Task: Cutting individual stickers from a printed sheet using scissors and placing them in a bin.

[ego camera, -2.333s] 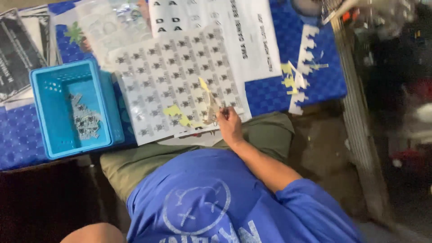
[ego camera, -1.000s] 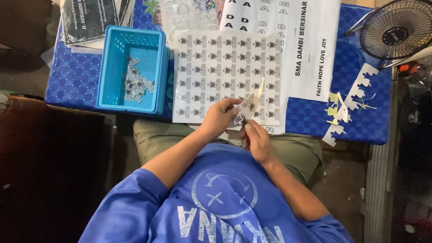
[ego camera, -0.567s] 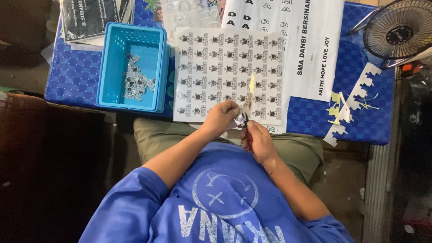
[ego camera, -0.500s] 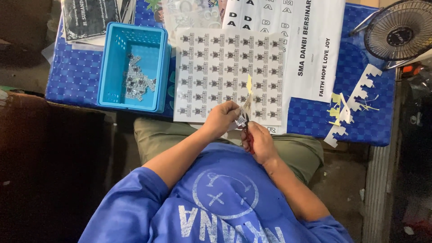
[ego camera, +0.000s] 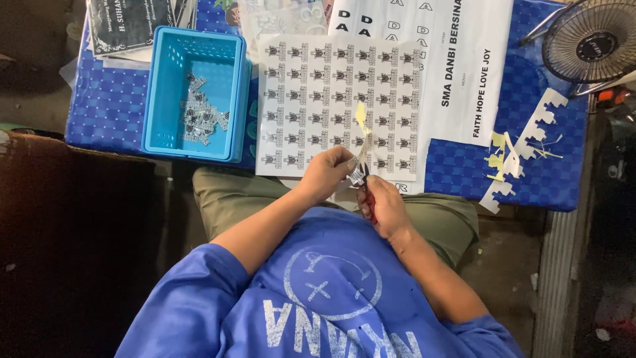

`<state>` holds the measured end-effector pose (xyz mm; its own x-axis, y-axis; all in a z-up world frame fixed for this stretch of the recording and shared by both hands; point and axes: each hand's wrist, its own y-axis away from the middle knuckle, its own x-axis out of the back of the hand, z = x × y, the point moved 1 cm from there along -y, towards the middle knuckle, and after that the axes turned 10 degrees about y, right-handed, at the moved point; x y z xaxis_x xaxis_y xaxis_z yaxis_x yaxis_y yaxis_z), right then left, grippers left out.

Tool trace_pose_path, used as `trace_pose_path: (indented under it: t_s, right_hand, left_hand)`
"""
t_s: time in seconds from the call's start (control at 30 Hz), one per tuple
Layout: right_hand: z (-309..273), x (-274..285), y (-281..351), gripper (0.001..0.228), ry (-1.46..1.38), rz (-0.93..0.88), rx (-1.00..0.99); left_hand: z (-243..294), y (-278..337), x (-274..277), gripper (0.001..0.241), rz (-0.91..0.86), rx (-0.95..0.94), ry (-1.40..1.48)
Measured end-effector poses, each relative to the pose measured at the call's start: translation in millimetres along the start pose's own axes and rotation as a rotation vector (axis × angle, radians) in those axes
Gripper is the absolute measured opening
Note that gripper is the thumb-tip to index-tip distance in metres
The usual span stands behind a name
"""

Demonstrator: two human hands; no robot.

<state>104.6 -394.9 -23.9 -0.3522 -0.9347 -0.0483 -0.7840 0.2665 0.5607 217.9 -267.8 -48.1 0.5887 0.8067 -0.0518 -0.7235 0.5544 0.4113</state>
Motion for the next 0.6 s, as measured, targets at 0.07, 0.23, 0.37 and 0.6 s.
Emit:
trace_pose_path:
  t_s: [0.07, 0.23, 0.37, 0.6]
  right_hand:
    - [5, 2, 0, 0.042, -0.09, 0.016, -0.033]
    - [6, 2, 2, 0.039, -0.164, -0.033, -0.052]
    - [7, 1, 1, 0.038, -0.125, -0.074, -0.034]
    - [5, -1, -5, 0.049, 0.047, -0.016, 0.026]
  left_hand:
    - [5, 3, -1, 0.018, 0.003, 0.015, -0.001]
    - [17, 8, 2, 0.016, -0.013, 0.073, 0.049]
    - [9, 4, 2, 0.018, -0.01, 0.086, 0.058]
    - [3, 1, 1, 0.019, -0.026, 0.076, 0.064]
